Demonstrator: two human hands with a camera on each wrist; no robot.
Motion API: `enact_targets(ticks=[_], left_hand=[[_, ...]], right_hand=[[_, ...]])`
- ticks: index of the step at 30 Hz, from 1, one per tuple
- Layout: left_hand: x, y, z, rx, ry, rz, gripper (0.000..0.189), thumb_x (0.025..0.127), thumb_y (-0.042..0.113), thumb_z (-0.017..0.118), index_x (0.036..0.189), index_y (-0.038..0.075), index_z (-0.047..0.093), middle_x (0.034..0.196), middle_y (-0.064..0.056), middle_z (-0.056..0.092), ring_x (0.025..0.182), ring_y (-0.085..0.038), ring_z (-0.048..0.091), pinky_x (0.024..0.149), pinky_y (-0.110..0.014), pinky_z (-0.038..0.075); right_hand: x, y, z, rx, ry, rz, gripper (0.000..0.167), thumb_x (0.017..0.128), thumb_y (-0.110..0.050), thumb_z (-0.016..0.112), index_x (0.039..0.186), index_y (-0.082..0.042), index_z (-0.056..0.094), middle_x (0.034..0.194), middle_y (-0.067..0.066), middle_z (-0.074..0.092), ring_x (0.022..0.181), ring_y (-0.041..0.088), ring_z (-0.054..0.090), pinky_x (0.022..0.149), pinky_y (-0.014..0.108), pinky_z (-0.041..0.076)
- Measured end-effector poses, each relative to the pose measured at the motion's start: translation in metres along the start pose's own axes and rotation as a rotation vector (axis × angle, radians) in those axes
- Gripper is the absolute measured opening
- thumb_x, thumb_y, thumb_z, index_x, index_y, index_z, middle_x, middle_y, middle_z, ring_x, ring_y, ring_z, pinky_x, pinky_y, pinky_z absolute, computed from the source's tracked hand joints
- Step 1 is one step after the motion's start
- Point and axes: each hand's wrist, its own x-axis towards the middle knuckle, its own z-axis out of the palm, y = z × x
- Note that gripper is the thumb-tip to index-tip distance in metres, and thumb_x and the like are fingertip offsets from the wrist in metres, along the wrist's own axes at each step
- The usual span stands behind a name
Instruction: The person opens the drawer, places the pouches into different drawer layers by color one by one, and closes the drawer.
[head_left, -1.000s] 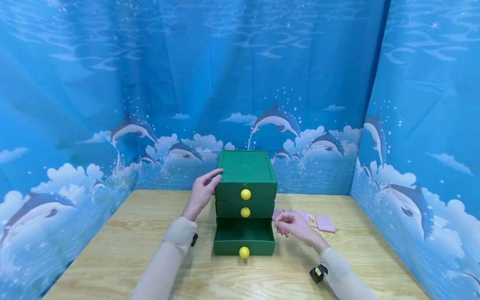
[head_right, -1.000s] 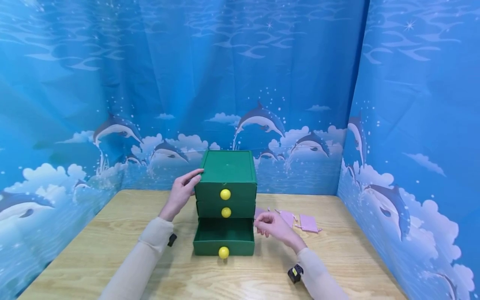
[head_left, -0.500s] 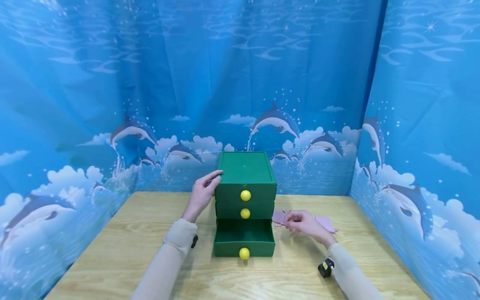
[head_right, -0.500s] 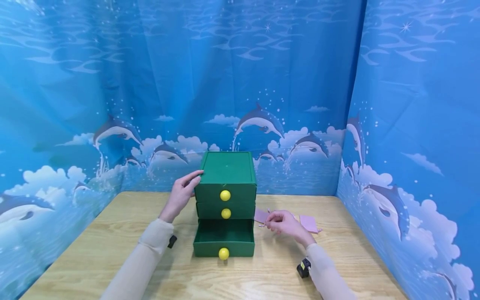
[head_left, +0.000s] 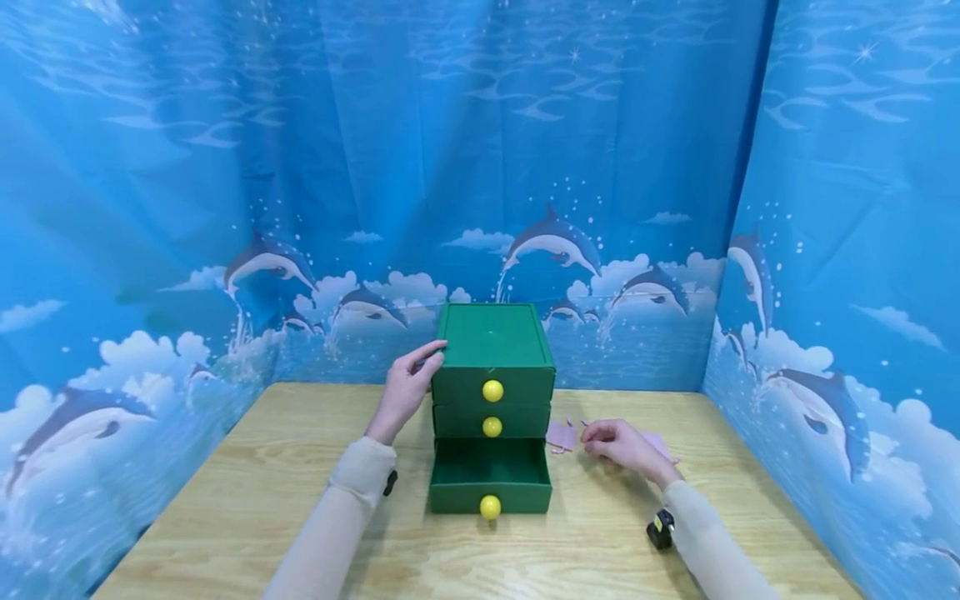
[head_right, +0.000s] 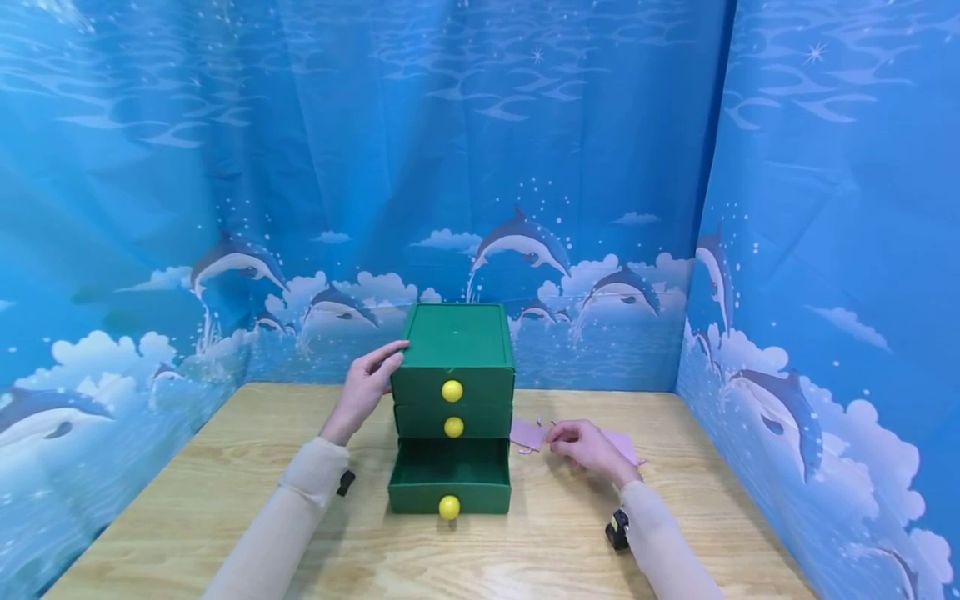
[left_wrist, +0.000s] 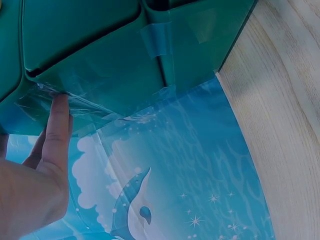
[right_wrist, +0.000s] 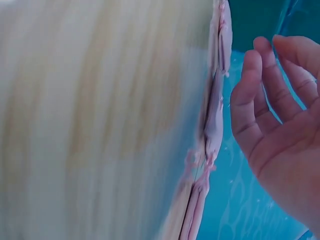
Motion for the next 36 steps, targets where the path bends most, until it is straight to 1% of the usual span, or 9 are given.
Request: enact_targets(ticks=[3, 8, 12, 17, 22, 24, 27, 31, 36], left_hand=[[0.0, -0.001, 0.0, -0.002, 0.005, 0.002, 0.049, 0.095, 0.059, 0.052, 0.138, 0.034, 0.056, 0.144, 0.004, 0.052, 0.118, -0.022, 0.058, 0.087, -0.045, 0.055], [0.0, -0.003, 0.0, 0.002, 0.005, 0.003, 0.049, 0.095, 0.059, 0.052, 0.138, 0.035, 0.056, 0.145, 0.004, 0.051, 0.119, -0.021, 0.057, 0.086, -0.043, 0.055], [0.001, -0.003, -0.001, 0.001, 0.004, 0.011, 0.049, 0.095, 0.059, 0.051, 0.138, 0.035, 0.056, 0.145, 0.004, 0.051, 0.12, -0.021, 0.057, 0.086, -0.044, 0.055], [0.0, -0.001, -0.004, -0.009, 0.011, 0.022, 0.047, 0.096, 0.057, 0.052, 0.137, 0.035, 0.057, 0.146, 0.004, 0.05, 0.122, -0.022, 0.056, 0.088, -0.045, 0.055], [0.0, 0.0, -0.004, -0.001, -0.014, 0.031, 0.047, 0.097, 0.056, 0.05, 0.138, 0.034, 0.056, 0.147, 0.001, 0.049, 0.122, -0.025, 0.056, 0.09, -0.046, 0.055], [0.0, -0.001, -0.004, 0.003, -0.014, 0.03, 0.047, 0.097, 0.057, 0.05, 0.138, 0.035, 0.056, 0.147, 0.001, 0.05, 0.12, -0.026, 0.057, 0.09, -0.046, 0.055], [-0.001, -0.001, -0.004, 0.003, -0.01, 0.025, 0.046, 0.096, 0.057, 0.051, 0.137, 0.036, 0.056, 0.146, 0.002, 0.05, 0.12, -0.024, 0.057, 0.09, -0.045, 0.055], [0.0, -0.001, -0.002, 0.004, -0.009, 0.021, 0.047, 0.096, 0.057, 0.051, 0.137, 0.035, 0.056, 0.146, 0.003, 0.05, 0.119, -0.022, 0.057, 0.089, -0.045, 0.055], [0.0, -0.001, -0.001, 0.004, -0.01, 0.02, 0.048, 0.096, 0.058, 0.051, 0.138, 0.034, 0.056, 0.146, 0.004, 0.05, 0.117, -0.022, 0.058, 0.087, -0.045, 0.055]], right_hand=[[0.002, 0.005, -0.004, -0.052, 0.048, 0.002, 0.021, 0.093, -0.011, 0.064, 0.107, 0.004, 0.066, 0.094, 0.015, 0.069, 0.072, 0.014, 0.058, 0.058, 0.029, 0.051], [0.0, 0.012, -0.014, -0.149, 0.139, 0.026, 0.014, 0.092, -0.009, 0.065, 0.102, 0.0, 0.069, 0.097, 0.01, 0.07, 0.081, 0.011, 0.059, 0.067, 0.025, 0.048], [-0.001, 0.016, -0.023, -0.167, 0.145, 0.048, 0.013, 0.091, -0.004, 0.063, 0.103, 0.0, 0.068, 0.099, 0.012, 0.07, 0.079, 0.013, 0.058, 0.064, 0.025, 0.048], [-0.003, 0.02, -0.03, -0.146, 0.128, 0.057, 0.017, 0.091, -0.004, 0.064, 0.106, 0.003, 0.067, 0.101, 0.017, 0.069, 0.08, 0.014, 0.059, 0.064, 0.024, 0.049], [-0.008, 0.025, -0.038, -0.024, 0.158, 0.183, 0.024, 0.091, -0.004, 0.062, 0.113, 0.005, 0.063, 0.103, 0.019, 0.066, 0.067, 0.015, 0.059, 0.053, 0.025, 0.049], [-0.01, 0.028, -0.041, -0.004, 0.161, 0.207, 0.025, 0.092, -0.004, 0.063, 0.114, 0.006, 0.062, 0.104, 0.019, 0.065, 0.067, 0.016, 0.059, 0.052, 0.025, 0.05], [-0.013, 0.033, -0.047, -0.066, 0.167, 0.183, 0.025, 0.09, -0.003, 0.065, 0.113, 0.007, 0.063, 0.104, 0.019, 0.066, 0.078, 0.018, 0.062, 0.063, 0.024, 0.051], [-0.019, 0.041, -0.055, -0.184, 0.182, 0.116, 0.024, 0.089, -0.004, 0.066, 0.111, 0.007, 0.065, 0.105, 0.02, 0.068, 0.095, 0.025, 0.063, 0.081, 0.031, 0.05], [-0.026, 0.05, -0.065, -0.22, 0.166, 0.094, 0.025, 0.087, -0.002, 0.067, 0.111, 0.005, 0.067, 0.107, 0.022, 0.068, 0.098, 0.027, 0.062, 0.083, 0.034, 0.048]])
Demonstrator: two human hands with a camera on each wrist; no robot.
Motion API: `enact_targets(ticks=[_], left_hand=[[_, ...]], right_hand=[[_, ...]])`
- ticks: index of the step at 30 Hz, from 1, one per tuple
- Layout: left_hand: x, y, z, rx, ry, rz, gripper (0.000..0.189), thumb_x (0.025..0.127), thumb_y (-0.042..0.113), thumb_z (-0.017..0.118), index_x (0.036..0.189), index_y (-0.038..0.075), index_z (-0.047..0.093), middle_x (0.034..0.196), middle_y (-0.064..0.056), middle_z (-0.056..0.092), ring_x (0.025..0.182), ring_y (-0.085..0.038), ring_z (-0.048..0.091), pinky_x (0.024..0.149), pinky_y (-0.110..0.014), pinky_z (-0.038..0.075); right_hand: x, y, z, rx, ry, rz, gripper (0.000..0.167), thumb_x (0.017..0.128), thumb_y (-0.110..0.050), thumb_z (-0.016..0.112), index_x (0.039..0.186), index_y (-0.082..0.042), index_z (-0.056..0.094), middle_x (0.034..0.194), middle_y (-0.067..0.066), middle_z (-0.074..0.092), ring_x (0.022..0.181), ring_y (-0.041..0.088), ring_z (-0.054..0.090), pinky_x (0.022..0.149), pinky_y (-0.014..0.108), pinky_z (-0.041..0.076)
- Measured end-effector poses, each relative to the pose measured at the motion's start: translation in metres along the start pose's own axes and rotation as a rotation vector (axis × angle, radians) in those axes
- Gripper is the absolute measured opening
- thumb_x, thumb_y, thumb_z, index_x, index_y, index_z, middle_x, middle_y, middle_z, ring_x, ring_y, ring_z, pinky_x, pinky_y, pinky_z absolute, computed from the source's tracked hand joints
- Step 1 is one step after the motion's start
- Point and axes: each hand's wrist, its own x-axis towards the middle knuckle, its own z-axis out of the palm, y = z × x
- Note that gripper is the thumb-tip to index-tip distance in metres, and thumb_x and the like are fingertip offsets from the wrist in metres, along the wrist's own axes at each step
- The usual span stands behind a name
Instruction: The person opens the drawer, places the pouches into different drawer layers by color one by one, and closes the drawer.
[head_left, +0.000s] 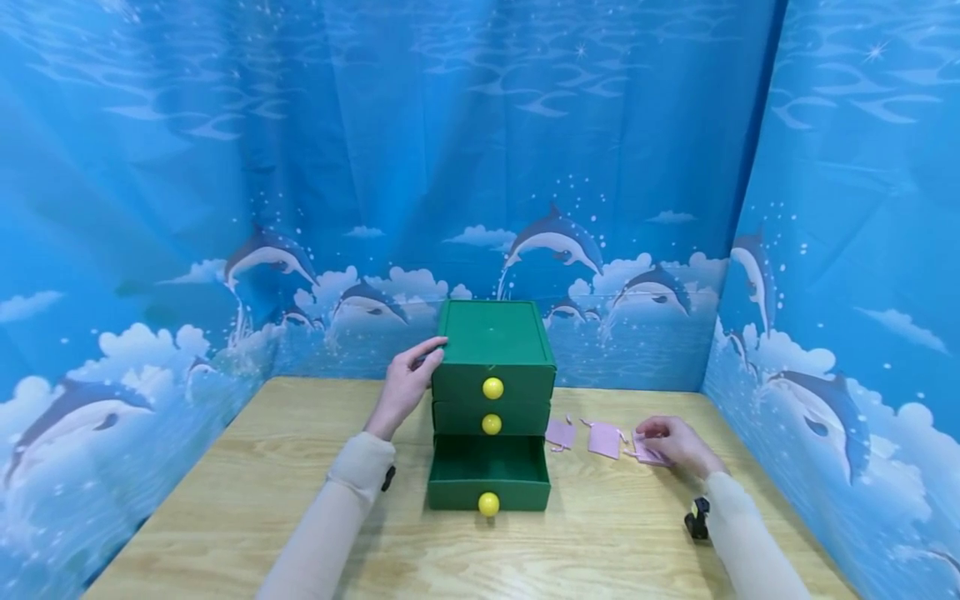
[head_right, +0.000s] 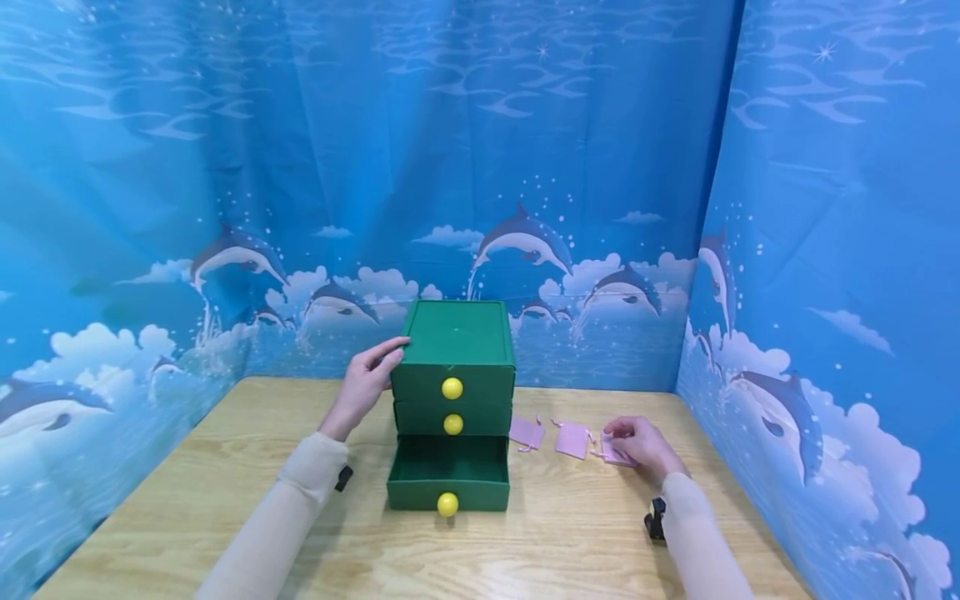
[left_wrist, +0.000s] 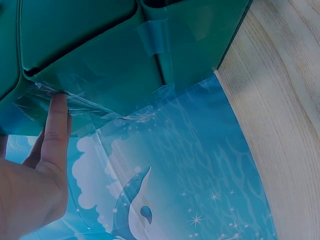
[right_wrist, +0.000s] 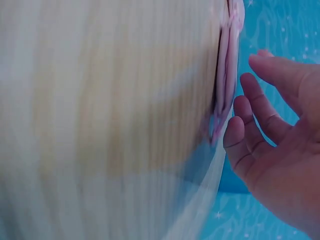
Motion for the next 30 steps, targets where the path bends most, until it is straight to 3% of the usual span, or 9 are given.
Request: enact_targets(ticks=[8, 19, 30], left_hand=[[0.001, 0.0, 0.0, 0.011, 0.006, -0.002, 0.048, 0.097, 0.057, 0.051, 0.138, 0.034, 0.056, 0.145, 0.003, 0.051, 0.117, -0.022, 0.058, 0.087, -0.044, 0.055], [0.001, -0.001, 0.0, 0.01, 0.003, 0.0, 0.049, 0.096, 0.059, 0.051, 0.138, 0.036, 0.056, 0.147, 0.003, 0.05, 0.122, -0.023, 0.056, 0.088, -0.045, 0.055], [0.002, -0.002, 0.0, 0.018, -0.013, -0.014, 0.046, 0.098, 0.055, 0.049, 0.139, 0.036, 0.054, 0.149, 0.003, 0.047, 0.123, -0.024, 0.055, 0.09, -0.046, 0.054]], right_hand=[[-0.002, 0.019, -0.011, 0.004, -0.037, 0.004, 0.029, 0.084, -0.002, 0.07, 0.112, 0.004, 0.069, 0.11, 0.024, 0.066, 0.095, 0.023, 0.059, 0.076, 0.025, 0.046], [-0.008, 0.02, -0.02, -0.046, -0.088, 0.004, 0.033, 0.083, -0.004, 0.071, 0.114, 0.006, 0.067, 0.11, 0.026, 0.064, 0.091, 0.022, 0.055, 0.076, 0.03, 0.045], [-0.013, 0.02, -0.023, -0.015, -0.234, -0.048, 0.044, 0.085, -0.013, 0.075, 0.123, 0.006, 0.063, 0.113, 0.024, 0.064, 0.092, 0.02, 0.056, 0.075, 0.028, 0.046]])
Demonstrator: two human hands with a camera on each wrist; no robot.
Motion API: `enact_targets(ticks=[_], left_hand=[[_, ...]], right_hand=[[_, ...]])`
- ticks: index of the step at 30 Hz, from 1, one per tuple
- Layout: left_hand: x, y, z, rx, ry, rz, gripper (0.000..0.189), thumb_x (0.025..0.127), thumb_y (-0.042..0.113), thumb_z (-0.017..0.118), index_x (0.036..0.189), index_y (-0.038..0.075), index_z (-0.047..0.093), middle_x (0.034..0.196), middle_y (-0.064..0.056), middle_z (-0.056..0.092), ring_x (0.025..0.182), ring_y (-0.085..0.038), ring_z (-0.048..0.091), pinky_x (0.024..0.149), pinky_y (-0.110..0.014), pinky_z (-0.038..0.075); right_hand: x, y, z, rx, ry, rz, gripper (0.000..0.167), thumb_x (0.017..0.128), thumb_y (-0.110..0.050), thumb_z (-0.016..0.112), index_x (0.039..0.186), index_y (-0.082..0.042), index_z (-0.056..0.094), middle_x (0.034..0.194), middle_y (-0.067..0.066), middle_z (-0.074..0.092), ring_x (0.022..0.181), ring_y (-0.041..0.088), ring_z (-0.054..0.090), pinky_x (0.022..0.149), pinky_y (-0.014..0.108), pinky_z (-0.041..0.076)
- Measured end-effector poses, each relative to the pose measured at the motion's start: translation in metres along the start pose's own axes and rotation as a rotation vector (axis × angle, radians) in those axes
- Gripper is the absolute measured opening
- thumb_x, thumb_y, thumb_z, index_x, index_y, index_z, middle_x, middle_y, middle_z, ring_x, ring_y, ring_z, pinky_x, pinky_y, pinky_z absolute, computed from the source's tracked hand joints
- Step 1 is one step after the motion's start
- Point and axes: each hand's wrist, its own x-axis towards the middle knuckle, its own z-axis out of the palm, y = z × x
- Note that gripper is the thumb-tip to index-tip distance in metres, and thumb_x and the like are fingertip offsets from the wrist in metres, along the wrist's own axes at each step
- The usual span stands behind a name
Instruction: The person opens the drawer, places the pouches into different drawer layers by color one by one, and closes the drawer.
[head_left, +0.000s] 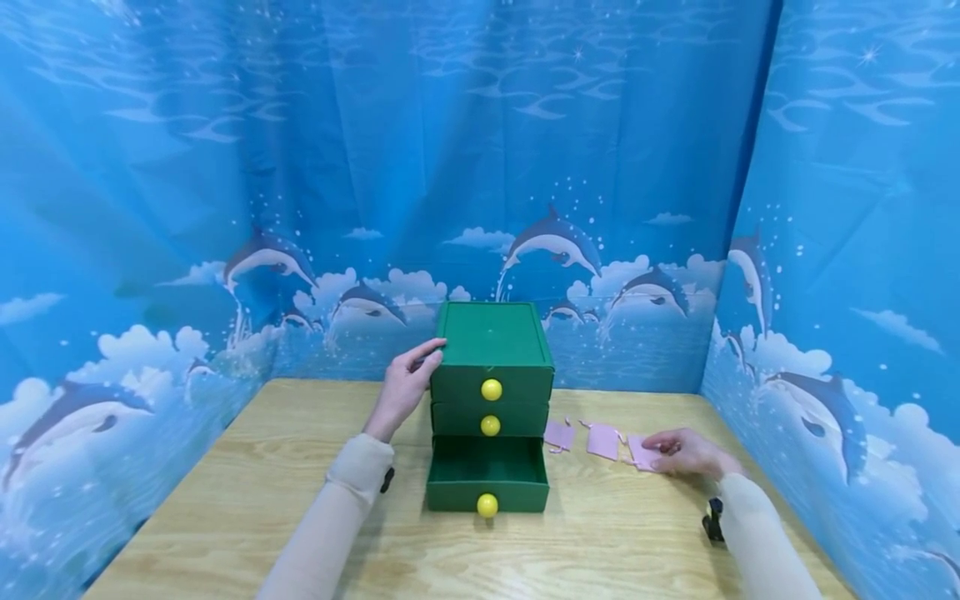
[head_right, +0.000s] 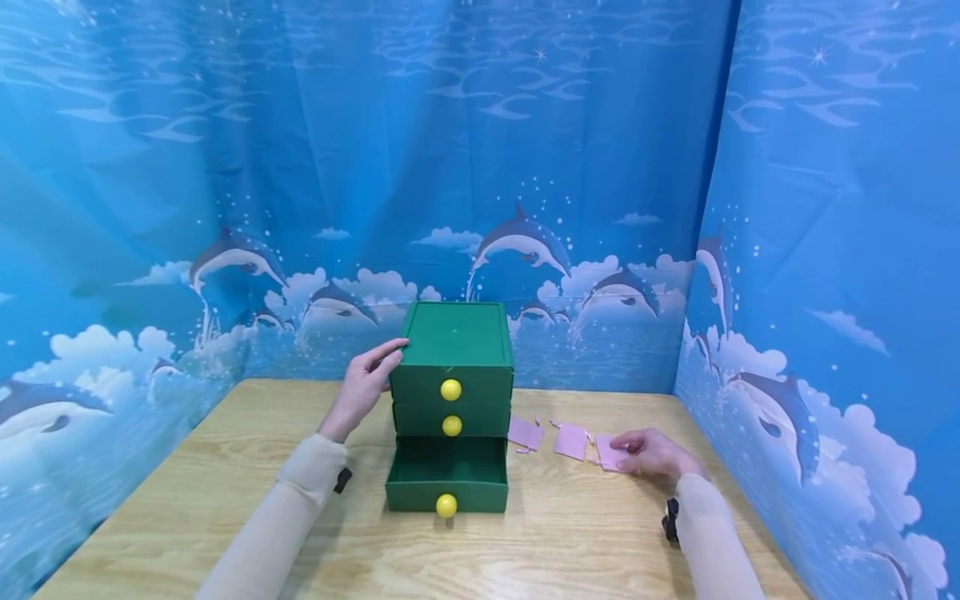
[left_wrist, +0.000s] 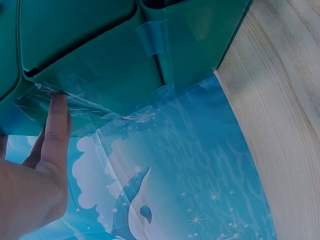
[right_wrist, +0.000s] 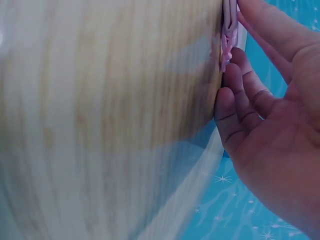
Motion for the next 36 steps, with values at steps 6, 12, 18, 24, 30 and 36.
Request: enact_targets(ticks=[6, 12, 18, 24, 30, 36], left_hand=[[-0.006, 0.014, -0.001, -0.013, -0.018, -0.019, 0.043, 0.103, 0.04, 0.049, 0.144, 0.025, 0.051, 0.151, -0.004, 0.045, 0.125, -0.028, 0.054, 0.092, -0.05, 0.052], [-0.017, 0.036, -0.004, 0.004, -0.027, -0.008, 0.044, 0.105, 0.035, 0.047, 0.145, 0.019, 0.05, 0.151, -0.008, 0.045, 0.124, -0.029, 0.054, 0.094, -0.051, 0.051], [-0.017, 0.036, -0.005, 0.01, -0.034, -0.002, 0.045, 0.104, 0.037, 0.047, 0.145, 0.019, 0.05, 0.15, -0.007, 0.046, 0.119, -0.029, 0.056, 0.09, -0.044, 0.053], [-0.016, 0.035, -0.004, 0.003, -0.04, -0.01, 0.045, 0.103, 0.038, 0.048, 0.144, 0.02, 0.051, 0.15, -0.005, 0.047, 0.118, -0.027, 0.056, 0.09, -0.045, 0.053], [-0.015, 0.031, -0.004, 0.0, -0.04, -0.008, 0.045, 0.103, 0.041, 0.048, 0.144, 0.023, 0.051, 0.15, -0.004, 0.047, 0.116, -0.026, 0.057, 0.09, -0.046, 0.053], [-0.002, 0.001, 0.0, -0.002, 0.006, 0.027, 0.048, 0.096, 0.059, 0.05, 0.138, 0.036, 0.055, 0.146, 0.004, 0.05, 0.113, -0.021, 0.059, 0.087, -0.043, 0.055]], right_hand=[[0.001, -0.001, 0.004, -0.024, 0.004, -0.019, 0.041, 0.084, -0.008, 0.075, 0.121, 0.006, 0.065, 0.103, 0.017, 0.065, 0.083, 0.016, 0.051, 0.069, 0.023, 0.043], [0.006, -0.004, 0.006, -0.027, 0.005, -0.027, 0.038, 0.082, -0.006, 0.075, 0.118, 0.006, 0.066, 0.09, 0.01, 0.063, 0.077, 0.011, 0.05, 0.066, 0.021, 0.043], [0.005, -0.005, 0.007, -0.032, -0.013, -0.046, 0.038, 0.083, -0.005, 0.073, 0.118, 0.006, 0.066, 0.088, 0.007, 0.064, 0.075, 0.008, 0.05, 0.064, 0.021, 0.044], [0.005, -0.003, 0.01, -0.015, 0.014, -0.057, 0.035, 0.085, -0.004, 0.071, 0.117, 0.006, 0.066, 0.083, 0.006, 0.064, 0.069, 0.007, 0.049, 0.06, 0.021, 0.042], [0.003, -0.003, 0.012, 0.06, 0.089, 0.026, 0.035, 0.089, -0.006, 0.069, 0.122, 0.004, 0.064, 0.093, 0.01, 0.066, 0.078, 0.012, 0.054, 0.061, 0.023, 0.046], [0.008, -0.013, 0.009, 0.131, 0.131, -0.004, 0.042, 0.089, -0.012, 0.071, 0.126, 0.004, 0.06, 0.097, 0.014, 0.069, 0.082, 0.011, 0.061, 0.067, 0.029, 0.054]])
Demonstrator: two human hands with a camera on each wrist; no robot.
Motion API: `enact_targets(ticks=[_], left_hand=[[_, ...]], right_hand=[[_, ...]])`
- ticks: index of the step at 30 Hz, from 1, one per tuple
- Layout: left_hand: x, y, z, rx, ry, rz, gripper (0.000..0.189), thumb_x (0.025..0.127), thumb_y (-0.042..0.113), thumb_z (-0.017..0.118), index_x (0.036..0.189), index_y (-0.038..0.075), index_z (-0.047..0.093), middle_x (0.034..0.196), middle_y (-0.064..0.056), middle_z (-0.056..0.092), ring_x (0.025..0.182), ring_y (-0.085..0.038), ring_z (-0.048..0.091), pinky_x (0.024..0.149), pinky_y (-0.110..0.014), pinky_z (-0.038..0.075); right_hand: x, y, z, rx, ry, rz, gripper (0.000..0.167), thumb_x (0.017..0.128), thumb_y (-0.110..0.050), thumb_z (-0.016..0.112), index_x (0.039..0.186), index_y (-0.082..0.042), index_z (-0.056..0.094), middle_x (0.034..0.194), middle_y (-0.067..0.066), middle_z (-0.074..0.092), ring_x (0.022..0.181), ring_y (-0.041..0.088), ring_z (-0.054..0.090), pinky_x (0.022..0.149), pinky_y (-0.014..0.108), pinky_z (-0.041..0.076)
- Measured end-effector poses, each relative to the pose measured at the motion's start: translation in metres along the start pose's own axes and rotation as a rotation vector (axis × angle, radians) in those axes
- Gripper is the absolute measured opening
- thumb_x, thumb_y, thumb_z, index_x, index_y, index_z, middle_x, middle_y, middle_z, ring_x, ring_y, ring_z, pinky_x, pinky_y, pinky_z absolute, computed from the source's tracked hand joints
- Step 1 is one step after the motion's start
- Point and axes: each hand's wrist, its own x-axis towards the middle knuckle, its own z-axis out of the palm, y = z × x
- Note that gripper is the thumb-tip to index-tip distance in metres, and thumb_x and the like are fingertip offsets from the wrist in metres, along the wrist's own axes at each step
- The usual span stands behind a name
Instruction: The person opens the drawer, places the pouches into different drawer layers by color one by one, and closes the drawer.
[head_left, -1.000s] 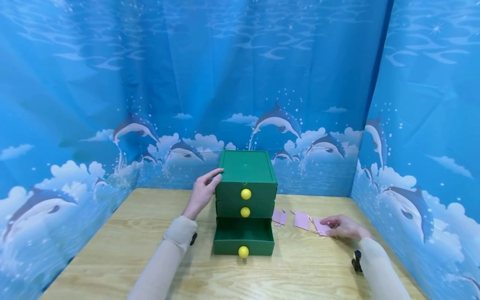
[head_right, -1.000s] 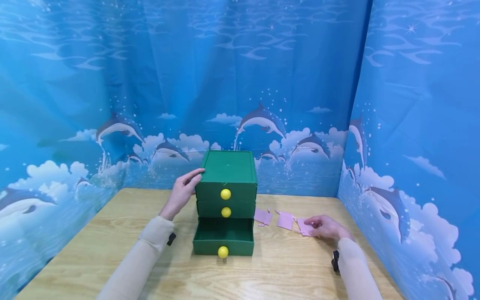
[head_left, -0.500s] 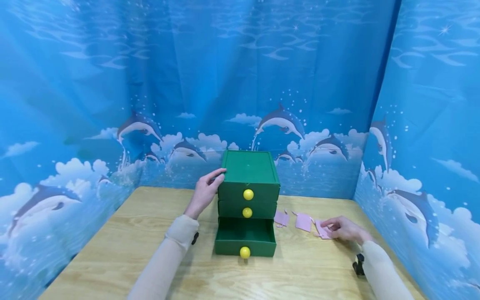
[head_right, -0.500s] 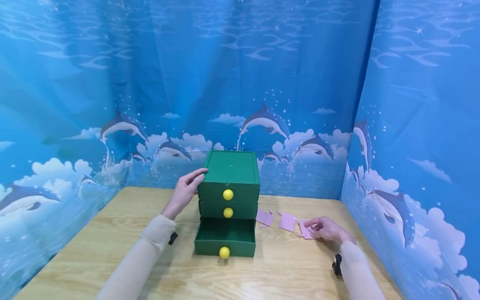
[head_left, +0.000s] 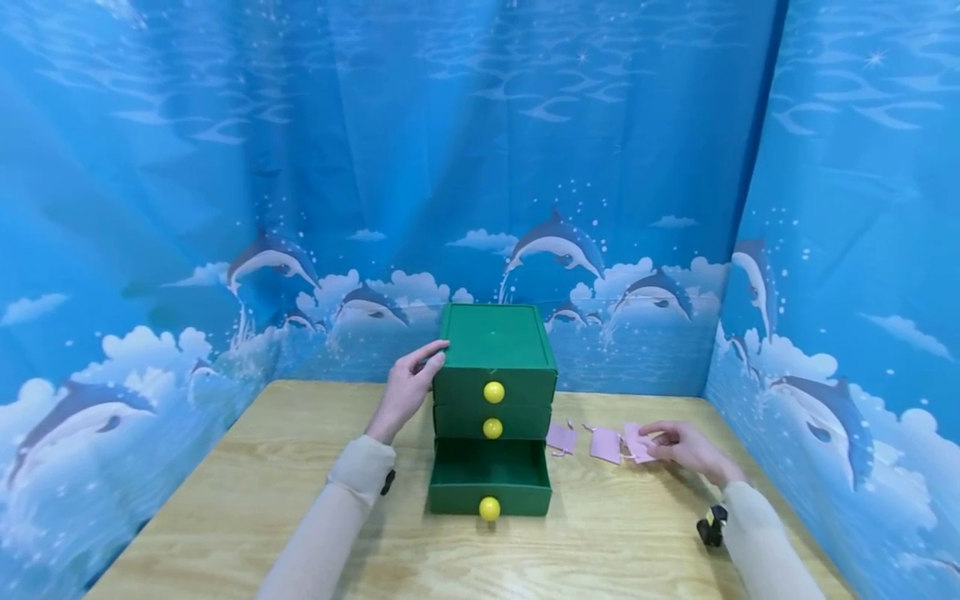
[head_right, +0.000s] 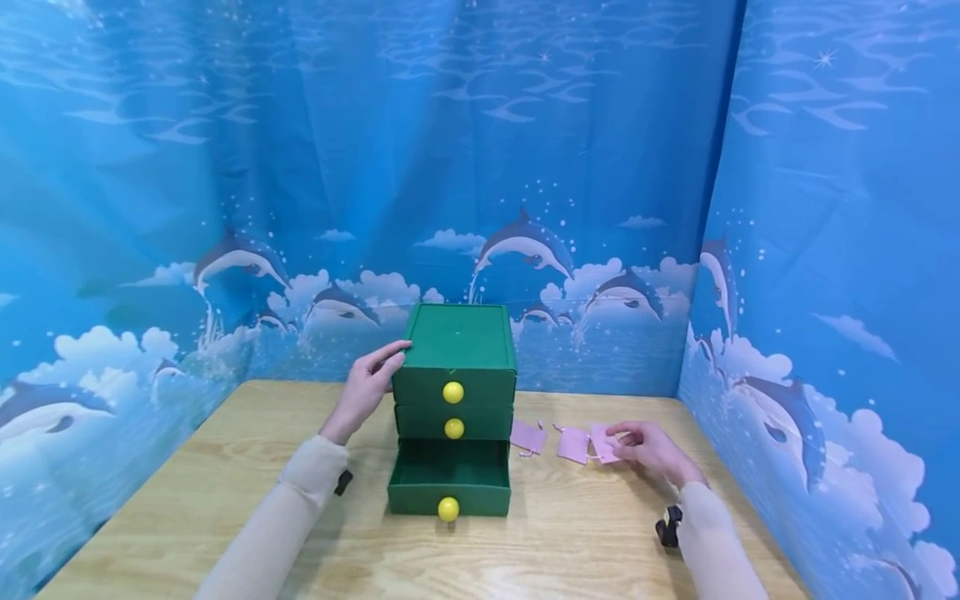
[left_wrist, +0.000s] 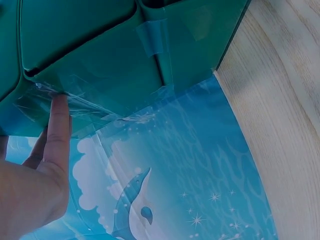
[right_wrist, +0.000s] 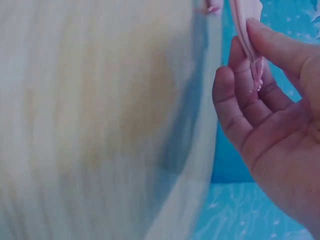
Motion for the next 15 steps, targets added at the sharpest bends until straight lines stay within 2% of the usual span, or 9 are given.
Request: enact_targets(ticks=[4, 8, 11, 15], left_hand=[[-0.001, -0.002, -0.001, 0.002, 0.0, -0.008, 0.046, 0.097, 0.058, 0.05, 0.138, 0.037, 0.055, 0.146, 0.004, 0.05, 0.112, -0.023, 0.059, 0.087, -0.045, 0.055], [0.0, 0.0, 0.0, 0.001, -0.013, -0.023, 0.045, 0.099, 0.053, 0.049, 0.14, 0.034, 0.053, 0.148, 0.002, 0.048, 0.11, -0.024, 0.058, 0.088, -0.047, 0.053], [-0.004, 0.009, -0.001, 0.002, -0.025, -0.029, 0.045, 0.102, 0.046, 0.048, 0.143, 0.028, 0.052, 0.149, -0.002, 0.048, 0.107, -0.026, 0.057, 0.087, -0.048, 0.053], [-0.011, 0.027, -0.003, 0.006, -0.032, -0.021, 0.044, 0.104, 0.038, 0.047, 0.145, 0.02, 0.05, 0.148, -0.007, 0.049, 0.102, -0.027, 0.057, 0.087, -0.048, 0.053]], right_hand=[[0.004, -0.013, 0.002, 0.043, 0.008, -0.036, 0.042, 0.09, -0.013, 0.07, 0.125, 0.006, 0.059, 0.101, 0.018, 0.07, 0.085, 0.01, 0.064, 0.071, 0.034, 0.057], [0.005, -0.022, 0.006, 0.108, 0.004, -0.033, 0.042, 0.09, -0.012, 0.07, 0.123, 0.01, 0.059, 0.103, 0.02, 0.07, 0.087, 0.011, 0.066, 0.076, 0.037, 0.058], [0.005, -0.027, 0.009, 0.137, -0.001, -0.017, 0.042, 0.09, -0.014, 0.071, 0.122, 0.011, 0.06, 0.105, 0.021, 0.07, 0.086, 0.011, 0.067, 0.078, 0.039, 0.059], [0.007, -0.038, 0.016, 0.116, -0.022, -0.004, 0.041, 0.09, -0.02, 0.071, 0.12, 0.007, 0.064, 0.11, 0.02, 0.07, 0.085, 0.01, 0.066, 0.075, 0.04, 0.058]])
